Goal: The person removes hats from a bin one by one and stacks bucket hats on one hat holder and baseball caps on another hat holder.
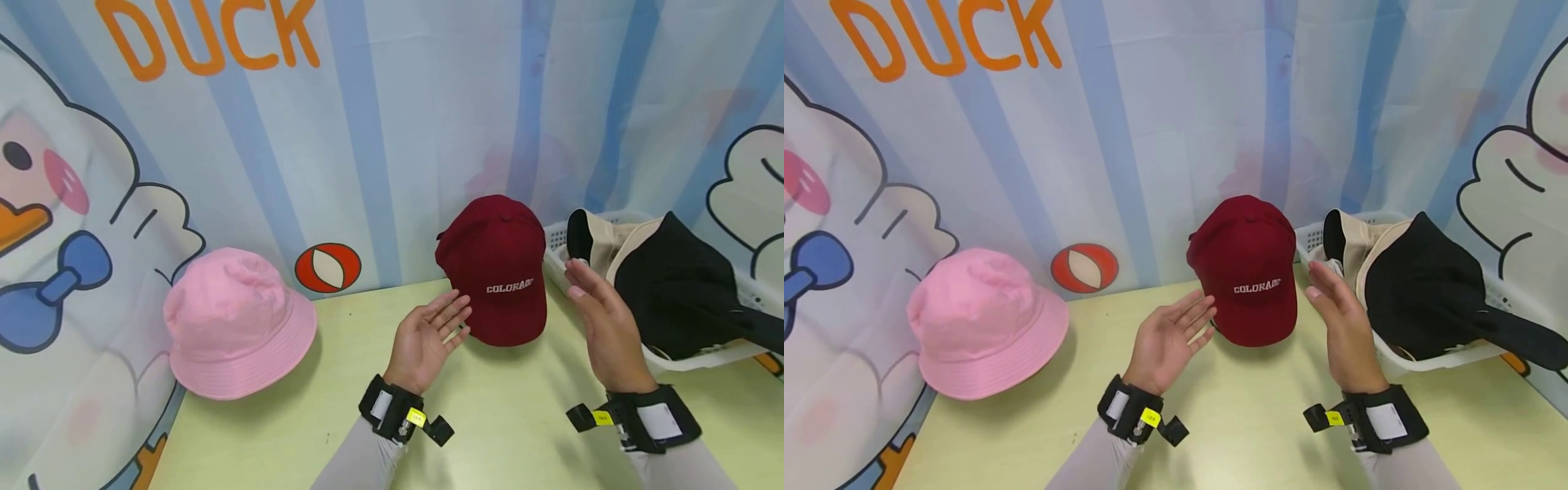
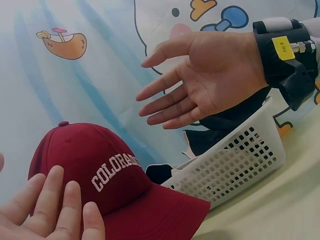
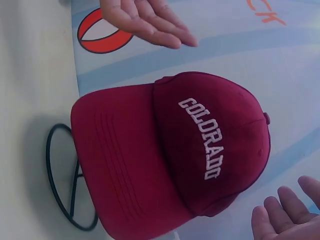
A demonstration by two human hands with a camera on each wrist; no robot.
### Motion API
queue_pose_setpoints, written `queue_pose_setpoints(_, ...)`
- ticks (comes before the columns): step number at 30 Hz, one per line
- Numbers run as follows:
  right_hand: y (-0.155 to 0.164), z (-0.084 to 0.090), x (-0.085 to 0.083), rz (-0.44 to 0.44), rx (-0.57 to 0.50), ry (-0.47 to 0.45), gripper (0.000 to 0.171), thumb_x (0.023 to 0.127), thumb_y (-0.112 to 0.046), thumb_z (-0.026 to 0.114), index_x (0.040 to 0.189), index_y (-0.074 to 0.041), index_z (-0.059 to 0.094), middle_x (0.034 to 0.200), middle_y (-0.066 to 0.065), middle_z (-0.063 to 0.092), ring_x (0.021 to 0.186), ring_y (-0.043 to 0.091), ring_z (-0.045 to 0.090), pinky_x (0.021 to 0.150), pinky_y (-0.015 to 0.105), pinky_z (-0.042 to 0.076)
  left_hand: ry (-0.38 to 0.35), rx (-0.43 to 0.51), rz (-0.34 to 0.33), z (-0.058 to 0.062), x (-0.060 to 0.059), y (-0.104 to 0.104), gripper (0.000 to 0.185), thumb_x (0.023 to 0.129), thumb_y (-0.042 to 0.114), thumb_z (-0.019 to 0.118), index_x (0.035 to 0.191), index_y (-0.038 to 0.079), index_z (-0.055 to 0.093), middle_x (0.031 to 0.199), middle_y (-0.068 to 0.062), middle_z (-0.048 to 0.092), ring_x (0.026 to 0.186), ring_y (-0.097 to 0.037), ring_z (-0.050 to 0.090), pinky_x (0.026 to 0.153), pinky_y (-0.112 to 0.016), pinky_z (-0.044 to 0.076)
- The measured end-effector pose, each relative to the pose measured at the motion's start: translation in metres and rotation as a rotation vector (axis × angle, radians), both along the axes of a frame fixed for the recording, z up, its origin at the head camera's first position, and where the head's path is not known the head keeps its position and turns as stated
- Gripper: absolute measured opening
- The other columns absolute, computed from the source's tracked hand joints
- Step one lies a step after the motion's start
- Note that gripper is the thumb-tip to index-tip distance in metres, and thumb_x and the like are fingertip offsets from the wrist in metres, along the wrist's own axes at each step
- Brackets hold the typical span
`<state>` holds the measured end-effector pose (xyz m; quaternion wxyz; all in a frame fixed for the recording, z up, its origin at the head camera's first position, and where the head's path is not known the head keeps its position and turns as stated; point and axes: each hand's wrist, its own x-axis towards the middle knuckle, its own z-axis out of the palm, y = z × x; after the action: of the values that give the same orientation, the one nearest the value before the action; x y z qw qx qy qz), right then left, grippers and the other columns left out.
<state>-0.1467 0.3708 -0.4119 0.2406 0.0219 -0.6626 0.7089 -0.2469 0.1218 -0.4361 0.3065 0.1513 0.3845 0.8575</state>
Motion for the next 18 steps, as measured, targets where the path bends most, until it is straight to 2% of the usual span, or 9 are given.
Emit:
queue_pose_setpoints(3, 0.005, 0.001, 0.001, -0.024, 0.067, -0.009, 0.055, 0.107, -0.022, 0.049, 0.158, -0.011, 0.033, 0.162, 0.002, 0.036, 0.148, 0.013, 0.033, 0.115, 0.01, 0.03, -0.006, 0.007, -0.009, 0.0, 0.001, 0.001, 0.054, 0.104, 0.025, 0.032, 0.154, 0.003, 0.038, 0.153, -0.012, 0.051, 0.133, -0.019, 0.055, 0.109, -0.037, 0.043)
queue_pose_setpoints(7, 0.013, 0.006, 0.001, -0.08, 0.183, -0.062, 0.054, 0.107, -0.026, 0.048, 0.158, -0.015, 0.034, 0.163, 0.001, 0.036, 0.148, 0.012, 0.034, 0.11, 0.005, 0.031, 0.0, -0.002, -0.007, 0.0, 0.003, 0.002, 0.053, 0.104, 0.025, 0.033, 0.152, 0.003, 0.042, 0.149, -0.011, 0.055, 0.132, -0.02, 0.055, 0.108, -0.036, 0.044)
queue_pose_setpoints(12, 0.023, 0.019, -0.001, -0.175, 0.363, -0.141, 0.053, 0.109, -0.034, 0.043, 0.159, -0.02, 0.032, 0.163, 0.001, 0.036, 0.147, 0.01, 0.037, 0.107, 0.001, 0.031, 0.009, -0.025, 0.001, -0.002, 0.004, 0.004, 0.052, 0.104, 0.024, 0.033, 0.15, 0.003, 0.045, 0.152, -0.015, 0.051, 0.137, -0.024, 0.051, 0.106, -0.035, 0.045)
queue_pose_setpoints(14, 0.027, 0.025, -0.001, -0.207, 0.418, -0.175, 0.054, 0.109, -0.039, 0.041, 0.16, -0.023, 0.03, 0.164, 0.0, 0.035, 0.149, 0.011, 0.036, 0.111, 0.004, 0.029, 0.014, -0.027, -0.002, -0.002, 0.005, 0.005, 0.053, 0.104, 0.024, 0.033, 0.151, 0.002, 0.044, 0.154, -0.016, 0.049, 0.14, -0.027, 0.048, 0.106, -0.035, 0.045)
queue_pose_setpoints(16, 0.031, 0.031, -0.001, -0.214, 0.42, -0.193, 0.056, 0.108, -0.041, 0.04, 0.16, -0.024, 0.027, 0.166, 0.0, 0.032, 0.151, 0.013, 0.033, 0.121, 0.015, 0.025, 0.009, -0.026, -0.004, -0.003, 0.005, 0.005, 0.053, 0.104, 0.024, 0.033, 0.151, 0.002, 0.043, 0.153, -0.015, 0.05, 0.142, -0.029, 0.046, 0.106, -0.035, 0.045)
queue_pose_setpoints(18, 0.035, 0.037, -0.002, -0.215, 0.419, -0.207, 0.057, 0.108, -0.042, 0.04, 0.161, -0.026, 0.025, 0.167, -0.002, 0.03, 0.152, 0.014, 0.031, 0.125, 0.023, 0.021, 0.006, -0.028, -0.002, -0.003, 0.005, 0.006, 0.053, 0.104, 0.025, 0.033, 0.151, 0.002, 0.044, 0.152, -0.014, 0.052, 0.142, -0.029, 0.046, 0.106, -0.035, 0.045)
